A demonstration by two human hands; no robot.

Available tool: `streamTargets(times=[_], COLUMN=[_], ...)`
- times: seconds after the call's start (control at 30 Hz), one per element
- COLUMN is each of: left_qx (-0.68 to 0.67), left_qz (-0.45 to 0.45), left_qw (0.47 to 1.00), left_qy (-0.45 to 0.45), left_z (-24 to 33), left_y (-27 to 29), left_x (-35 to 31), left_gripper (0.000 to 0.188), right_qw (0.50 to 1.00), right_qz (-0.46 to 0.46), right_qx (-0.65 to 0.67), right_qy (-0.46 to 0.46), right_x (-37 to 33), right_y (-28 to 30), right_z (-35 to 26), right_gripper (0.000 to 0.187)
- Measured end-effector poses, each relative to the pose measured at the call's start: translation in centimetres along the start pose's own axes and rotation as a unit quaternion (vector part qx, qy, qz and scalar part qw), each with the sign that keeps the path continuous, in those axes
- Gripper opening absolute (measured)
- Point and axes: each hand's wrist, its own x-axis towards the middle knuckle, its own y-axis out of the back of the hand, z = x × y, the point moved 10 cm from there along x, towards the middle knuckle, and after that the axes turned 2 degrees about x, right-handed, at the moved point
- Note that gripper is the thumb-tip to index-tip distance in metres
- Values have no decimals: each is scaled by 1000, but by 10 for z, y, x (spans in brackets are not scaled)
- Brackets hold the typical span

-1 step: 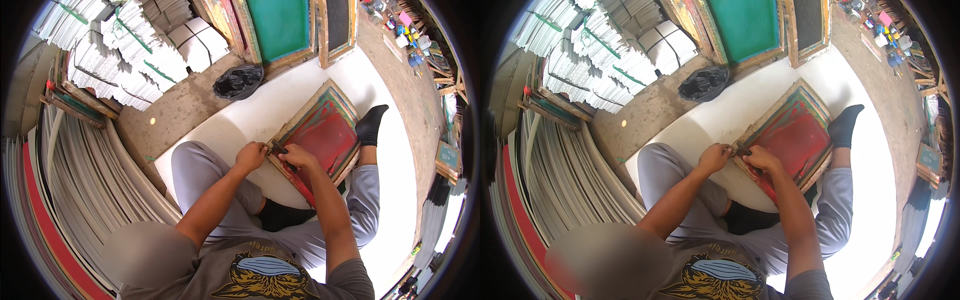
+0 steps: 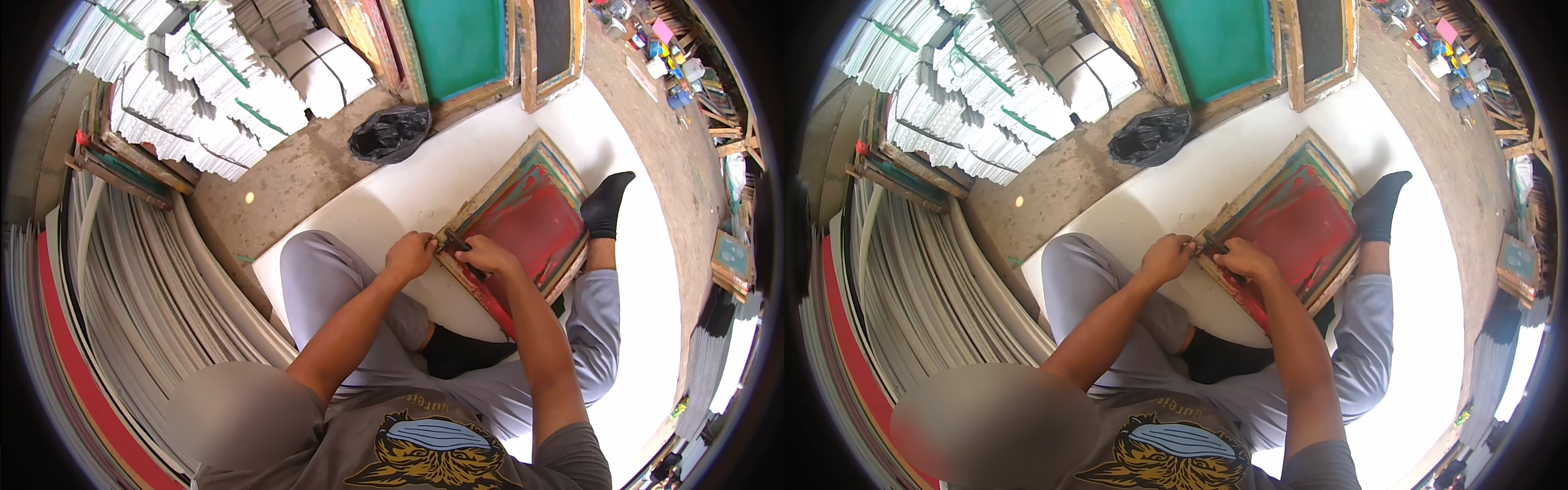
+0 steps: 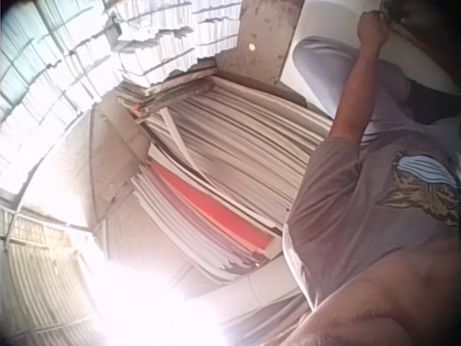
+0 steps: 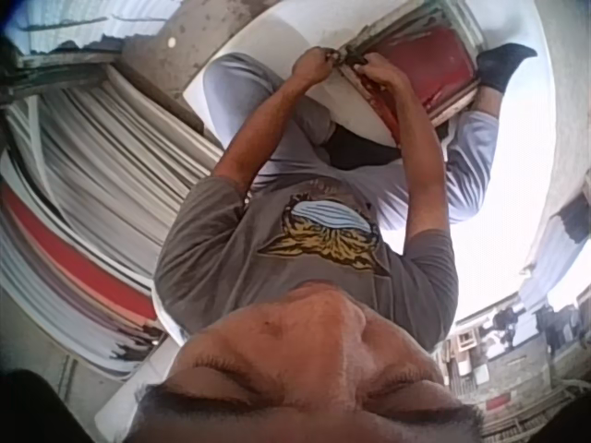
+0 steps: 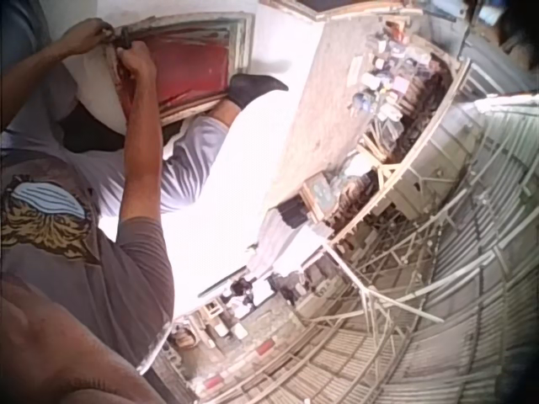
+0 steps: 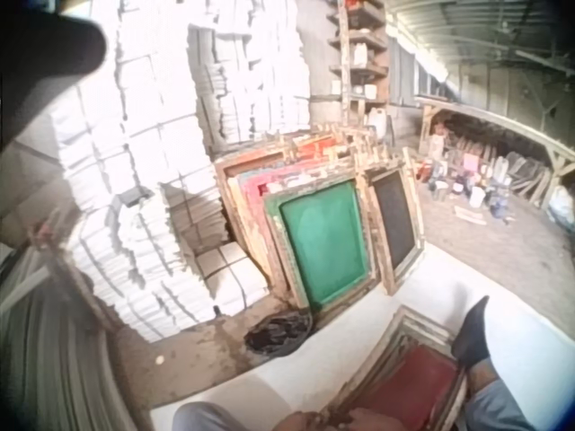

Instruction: The person sits on the floor and uses a small metal scraper to remove dried paint or residue from the wooden frame of a screen printing frame. The person works methodically along the edges of the frame, scraping away material to clean the surface.

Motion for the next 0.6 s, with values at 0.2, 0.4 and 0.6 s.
streamTargets(times=[0.2, 0.4, 0.6], left_qx=[-1, 10, 6], left_qz=[-1, -6, -9], left_qw=[1000, 1000, 1000], left_qy=[6, 6, 9], left_z=[-1, -3, 0], left_y=[-2, -3, -3], left_x=[0, 2, 2], left_gripper=[32, 33, 33], right_qw=[990, 972, 981], right_qz=[60, 110, -87], right_qx=[-123, -202, 174], right_qy=[43, 50, -13], right_x=[1, 2, 9], right_y=[6, 2, -13], right_z=[-9, -8, 18], right_gripper=[33, 37, 27])
